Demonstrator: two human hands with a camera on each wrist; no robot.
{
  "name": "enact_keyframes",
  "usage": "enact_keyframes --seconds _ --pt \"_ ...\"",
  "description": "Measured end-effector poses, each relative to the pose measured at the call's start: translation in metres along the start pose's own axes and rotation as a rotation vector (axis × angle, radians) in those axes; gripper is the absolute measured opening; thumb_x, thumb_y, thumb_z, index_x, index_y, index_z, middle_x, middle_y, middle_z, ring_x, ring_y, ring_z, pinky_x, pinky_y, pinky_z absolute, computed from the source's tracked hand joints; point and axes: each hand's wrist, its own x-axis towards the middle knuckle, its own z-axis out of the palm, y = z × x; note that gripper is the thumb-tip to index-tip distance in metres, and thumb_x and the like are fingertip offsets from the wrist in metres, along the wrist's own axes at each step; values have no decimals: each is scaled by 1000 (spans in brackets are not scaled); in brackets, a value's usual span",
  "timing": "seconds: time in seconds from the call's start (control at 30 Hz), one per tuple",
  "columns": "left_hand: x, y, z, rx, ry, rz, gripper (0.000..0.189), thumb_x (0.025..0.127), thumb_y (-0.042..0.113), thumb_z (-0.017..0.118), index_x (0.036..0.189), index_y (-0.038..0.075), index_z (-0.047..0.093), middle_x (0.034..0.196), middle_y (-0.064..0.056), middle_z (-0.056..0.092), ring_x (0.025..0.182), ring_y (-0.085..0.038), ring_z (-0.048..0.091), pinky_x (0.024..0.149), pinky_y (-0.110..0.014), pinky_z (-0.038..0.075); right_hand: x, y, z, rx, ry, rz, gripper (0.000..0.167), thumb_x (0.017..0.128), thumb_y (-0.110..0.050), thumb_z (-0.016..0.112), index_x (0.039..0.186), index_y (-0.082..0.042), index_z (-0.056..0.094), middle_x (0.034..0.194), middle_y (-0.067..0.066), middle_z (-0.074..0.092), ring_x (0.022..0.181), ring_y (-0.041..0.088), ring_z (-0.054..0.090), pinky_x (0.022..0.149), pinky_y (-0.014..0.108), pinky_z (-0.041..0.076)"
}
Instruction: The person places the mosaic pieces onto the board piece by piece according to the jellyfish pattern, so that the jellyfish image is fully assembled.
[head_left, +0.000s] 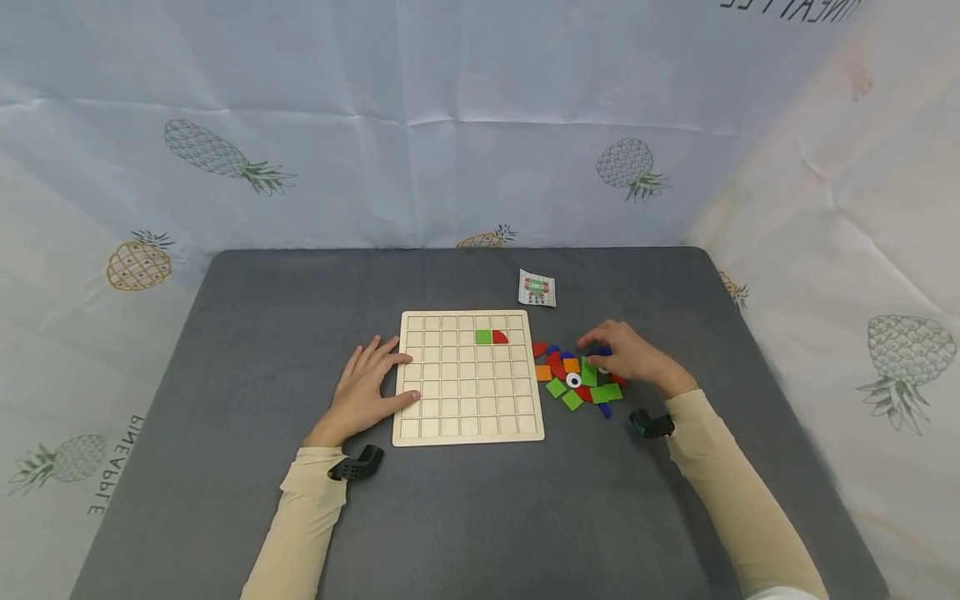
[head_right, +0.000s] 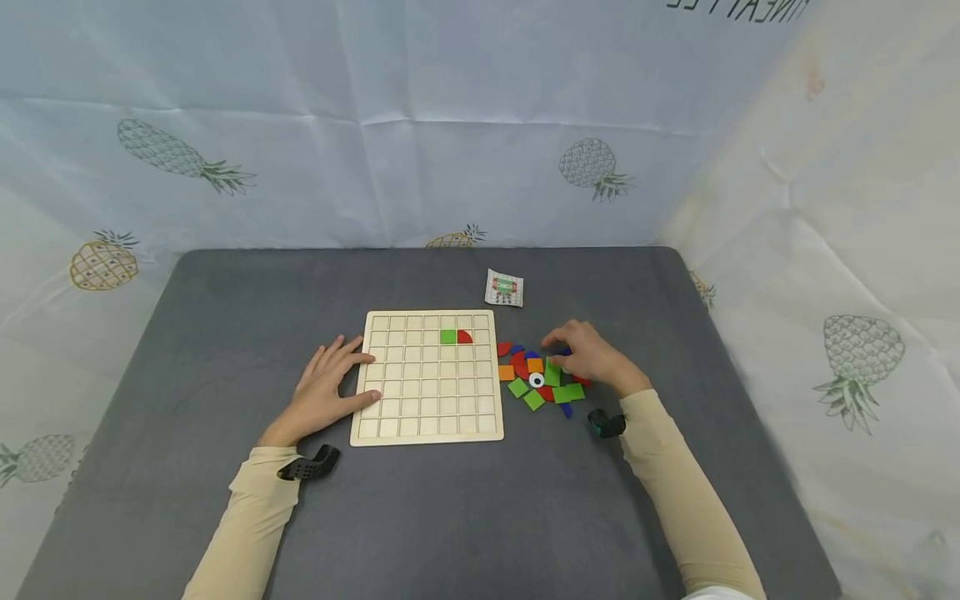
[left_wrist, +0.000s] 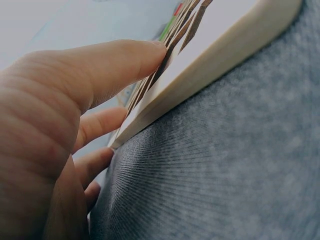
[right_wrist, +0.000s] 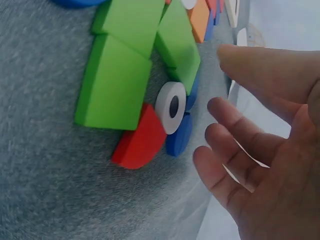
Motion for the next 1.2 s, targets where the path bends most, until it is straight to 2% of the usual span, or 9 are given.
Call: enact_keyframes --seconds 0.1,0.27,0.53,0.73,0.87,0.93,1.03,1.1,1.2 --pt "0 0 0 -1 -1 1 66 86 51 75 140 17 57 168 -11 28 159 -35 9 130 -55 -1 -2 2 1 -44 -29 -18 28 95 -6 65 123 -3 69 132 27 55 120 45 44 105 68 38" --pt "-1 -1 0 -4 5 0 66 86 51 75 140 18 57 168 -10 28 159 -35 9 130 -55 -1 -3 4 3 -62 -55 -8 30 95 -5 63 125 -5 69 140 30 47 123 48 39 103 69 40" --pt "-1 1 -1 -5 8 -1 66 86 51 75 140 18 57 167 -10 28 159 -35 9 130 -54 -2 2 7 5 -42 -29 27 27 94 -9 68 121 -7 71 139 27 47 123 46 39 102 67 43" --pt "1 0 -1 2 6 2 67 86 51 75 141 17 57 168 -11 28 159 -36 9 130 -55 -2 4 7 8 -46 -12 89 22 94 -10 70 115 -8 71 136 25 50 122 43 41 104 65 44" --pt "1 0 0 5 4 2 67 86 51 75 141 17 56 168 -11 28 159 -35 9 130 -55 -2 6 8 9 -50 4 87 18 93 -9 72 110 -6 68 127 22 56 114 38 45 99 59 46" --pt "0 0 0 4 2 1 67 86 51 75 141 17 56 168 -11 28 159 -35 9 130 -55 -2 7 9 9 -46 9 76 17 92 -9 72 108 -6 67 116 18 62 106 35 49 94 56 47" --pt "-1 0 0 1 1 2 67 86 51 75 141 17 57 167 -11 28 159 -36 9 130 -55 -2 8 9 8 -48 18 78 14 93 -10 72 106 -6 67 98 11 67 91 27 54 97 58 42" --pt "-1 0 0 0 2 4 67 86 51 75 141 17 57 167 -11 28 159 -36 9 130 -56 -2 9 6 7 -31 23 93 13 94 -9 70 106 -5 68 90 8 66 81 22 54 92 54 46" --pt "-1 0 1 -2 4 5 66 86 50 75 141 17 57 167 -11 28 159 -36 8 130 -56 -2 8 2 4 -5 36 124 18 96 -12 68 112 -4 68 88 6 64 76 18 54 80 42 52"
